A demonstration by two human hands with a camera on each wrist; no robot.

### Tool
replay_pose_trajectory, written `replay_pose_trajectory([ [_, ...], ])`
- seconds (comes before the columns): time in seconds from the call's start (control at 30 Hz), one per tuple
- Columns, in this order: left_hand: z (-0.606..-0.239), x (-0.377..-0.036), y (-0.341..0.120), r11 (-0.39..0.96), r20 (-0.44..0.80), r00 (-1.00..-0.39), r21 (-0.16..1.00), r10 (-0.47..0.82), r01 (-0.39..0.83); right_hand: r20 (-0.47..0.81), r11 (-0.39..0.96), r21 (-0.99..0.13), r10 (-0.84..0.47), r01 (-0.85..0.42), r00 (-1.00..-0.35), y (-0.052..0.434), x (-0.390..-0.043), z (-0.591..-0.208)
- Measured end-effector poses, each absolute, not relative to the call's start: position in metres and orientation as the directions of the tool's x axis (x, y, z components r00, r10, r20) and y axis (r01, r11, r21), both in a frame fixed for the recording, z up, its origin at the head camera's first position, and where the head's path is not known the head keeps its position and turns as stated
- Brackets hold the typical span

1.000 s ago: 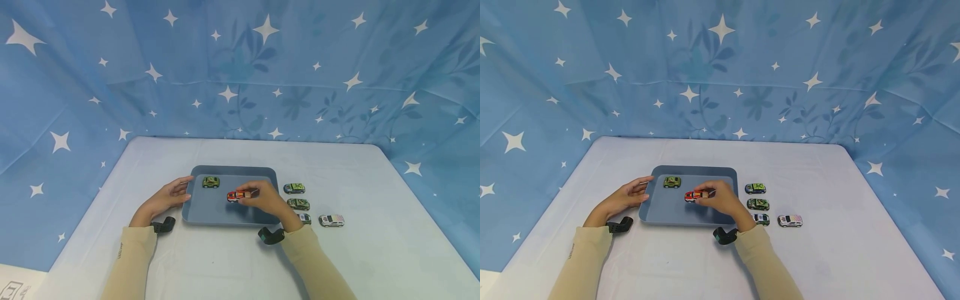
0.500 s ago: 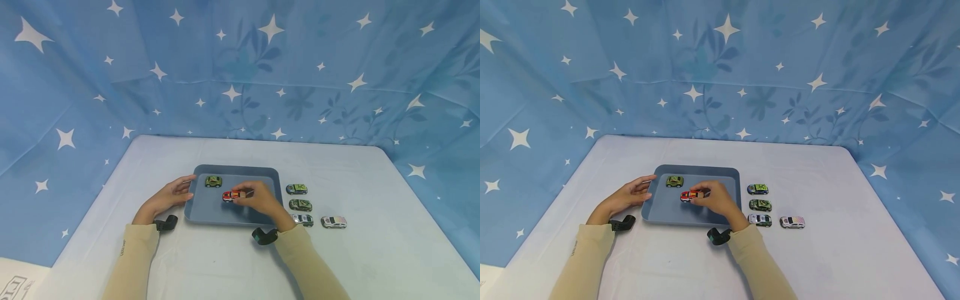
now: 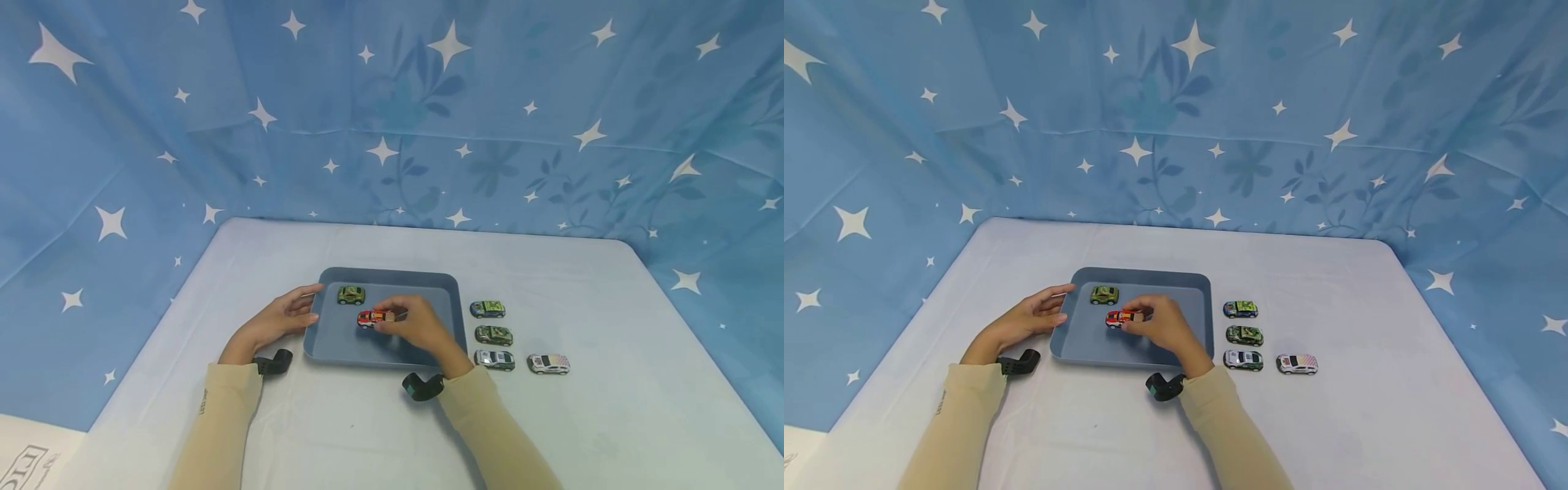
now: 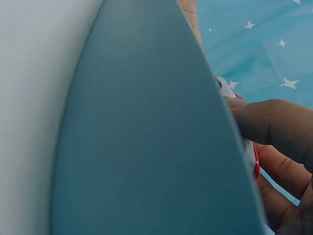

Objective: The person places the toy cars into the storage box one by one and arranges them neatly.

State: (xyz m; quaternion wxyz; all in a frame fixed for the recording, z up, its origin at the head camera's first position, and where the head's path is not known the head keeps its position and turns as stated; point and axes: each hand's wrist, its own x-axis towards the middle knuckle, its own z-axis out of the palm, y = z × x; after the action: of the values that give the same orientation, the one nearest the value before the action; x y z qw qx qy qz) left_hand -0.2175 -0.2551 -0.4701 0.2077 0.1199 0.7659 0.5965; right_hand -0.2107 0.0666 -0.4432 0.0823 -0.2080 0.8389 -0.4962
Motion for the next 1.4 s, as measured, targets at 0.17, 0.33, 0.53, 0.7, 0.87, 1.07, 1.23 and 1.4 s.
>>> replay_pose_trajectory([
  [0.17, -0.469, -0.217, -0.256, 0.269, -0.177, -0.887, 0.961, 0.427, -0.062, 0.051, 0.437, -0.865, -0.413, -0.247, -0.909, 0.059, -0.211, -0.444],
  [0.33, -0.469, -0.217, -0.258, 0.275, -0.169, -0.887, 0.96, 0.429, -0.05, 0.039, 0.452, -0.861, -0.396, -0.231, -0.918, 0.054, -0.211, -0.446],
  [0.53, -0.469, -0.217, -0.258, 0.272, -0.178, -0.887, 0.96, 0.426, -0.062, 0.045, 0.462, -0.855, -0.387, -0.236, -0.921, 0.046, -0.211, -0.448],
  [0.7, -0.469, -0.217, -0.259, 0.274, -0.18, -0.889, 0.96, 0.42, -0.064, 0.045, 0.453, -0.862, -0.38, -0.228, -0.924, 0.04, -0.212, -0.449],
  [0.87, -0.468, -0.217, -0.258, 0.269, -0.189, -0.89, 0.96, 0.415, -0.079, 0.057, 0.452, -0.86, -0.377, -0.238, -0.924, 0.037, -0.214, -0.451],
  [1.07, -0.468, -0.218, -0.258, 0.254, -0.181, -0.888, 0.964, 0.424, -0.075, 0.046, 0.463, -0.857, -0.366, -0.225, -0.929, 0.032, -0.216, -0.452],
  [1.23, -0.469, -0.219, -0.257, 0.24, -0.179, -0.886, 0.968, 0.429, -0.079, 0.05, 0.474, -0.849, -0.371, -0.235, -0.927, 0.027, -0.217, -0.453],
  [1.4, -0.469, -0.219, -0.255, 0.238, -0.176, -0.885, 0.968, 0.43, -0.077, 0.052, 0.488, -0.839, -0.369, -0.241, -0.928, 0.023, -0.217, -0.455],
])
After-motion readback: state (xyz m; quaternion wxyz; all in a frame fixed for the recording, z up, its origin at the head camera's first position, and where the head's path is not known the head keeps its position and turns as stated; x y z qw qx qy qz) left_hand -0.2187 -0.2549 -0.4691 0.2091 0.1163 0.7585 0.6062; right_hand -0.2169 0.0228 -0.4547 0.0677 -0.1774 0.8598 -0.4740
